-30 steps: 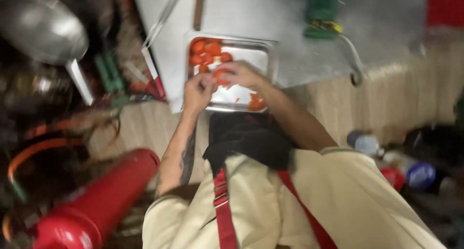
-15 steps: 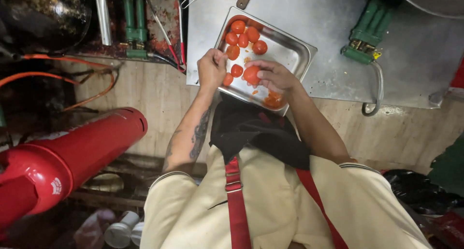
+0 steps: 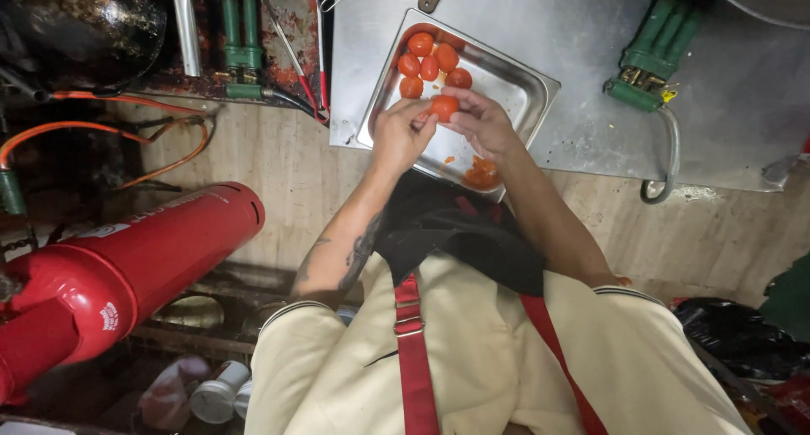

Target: The person peels the skin off several small tomatoes by hand over a metal tray. The peeled tomatoes are placed back into the tray alongside the discarded skins.

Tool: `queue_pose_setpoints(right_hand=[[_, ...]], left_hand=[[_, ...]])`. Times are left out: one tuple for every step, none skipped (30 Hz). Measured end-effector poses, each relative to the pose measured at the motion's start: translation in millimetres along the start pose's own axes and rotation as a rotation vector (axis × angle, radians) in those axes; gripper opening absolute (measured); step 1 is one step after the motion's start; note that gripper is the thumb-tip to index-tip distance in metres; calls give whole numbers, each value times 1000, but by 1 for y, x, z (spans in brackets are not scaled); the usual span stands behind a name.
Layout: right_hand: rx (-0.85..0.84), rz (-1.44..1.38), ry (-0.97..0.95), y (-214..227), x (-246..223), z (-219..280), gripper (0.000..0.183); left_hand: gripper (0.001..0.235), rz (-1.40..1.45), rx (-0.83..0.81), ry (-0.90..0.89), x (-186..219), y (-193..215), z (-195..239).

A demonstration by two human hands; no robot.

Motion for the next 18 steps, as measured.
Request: queue_pose_setpoints(right_hand=[[25,109,46,-1,-3,0,55],[51,217,93,-3,-5,0,59],[50,217,96,-9,-8,-1,59],[83,295,129,-12,-12,-3,55],[120,374,159,-15,-14,-1,51],[121,374,159,-17,-15,1,51],[142,426,172,-19,-17,3,48],[162,477,186,-21,-20,4,45],[163,478,187,-21,-22,6,45],[158,463,183,-22,-23,7,44],[151,447,178,-23,-24,8,44],[152,447,178,-22,-22,8,44],[146,399,157,-21,-19,8,43],[141,350,135,-20,-16,7,42],[142,351,133,-18,-13,7,42],[123,232,98,-16,-8,6,44],[102,112,62,-16,-2,5,47],[101,111,59,-17,-5,7,47]], left_hand=[[19,-19,14,4,1,0,-2],[18,-37,28,9,2,-1,-4],[18,-38,30,5,0,-3,-7],[16,-83,48,-1,-3,-5,-8],[15,-126,65,-4,-5,-7,-7],[15,-126,64,-5,-7,-10,-5],[12,-150,95,-18,-8,-11,-5],[10,-175,127,-30,-9,-11,-4],[10,-174,127,-32,-8,-12,-5],[9,-197,139,-42,-7,-12,-5],[9,-222,150,-51,-6,-12,-4],[9,-221,150,-51,-8,-12,-6],[7,-210,147,-55,-9,-13,-7],[6,-198,143,-59,-10,-13,-8],[6,-197,143,-57,-6,-7,-11],[6,-180,126,-37,-4,-2,-15],[8,-165,110,-16,-3,4,-18],[8,-166,110,-13,1,6,-18]])
Point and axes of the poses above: each hand's wrist, its own z-axis away from the middle knuckle, its own y-axis out of the back of the hand, x = y × z, the point moved 7 cm from there along -z, towards the middle knuckle, and after that the axes turned 4 degrees about x, right-handed, at the moved point
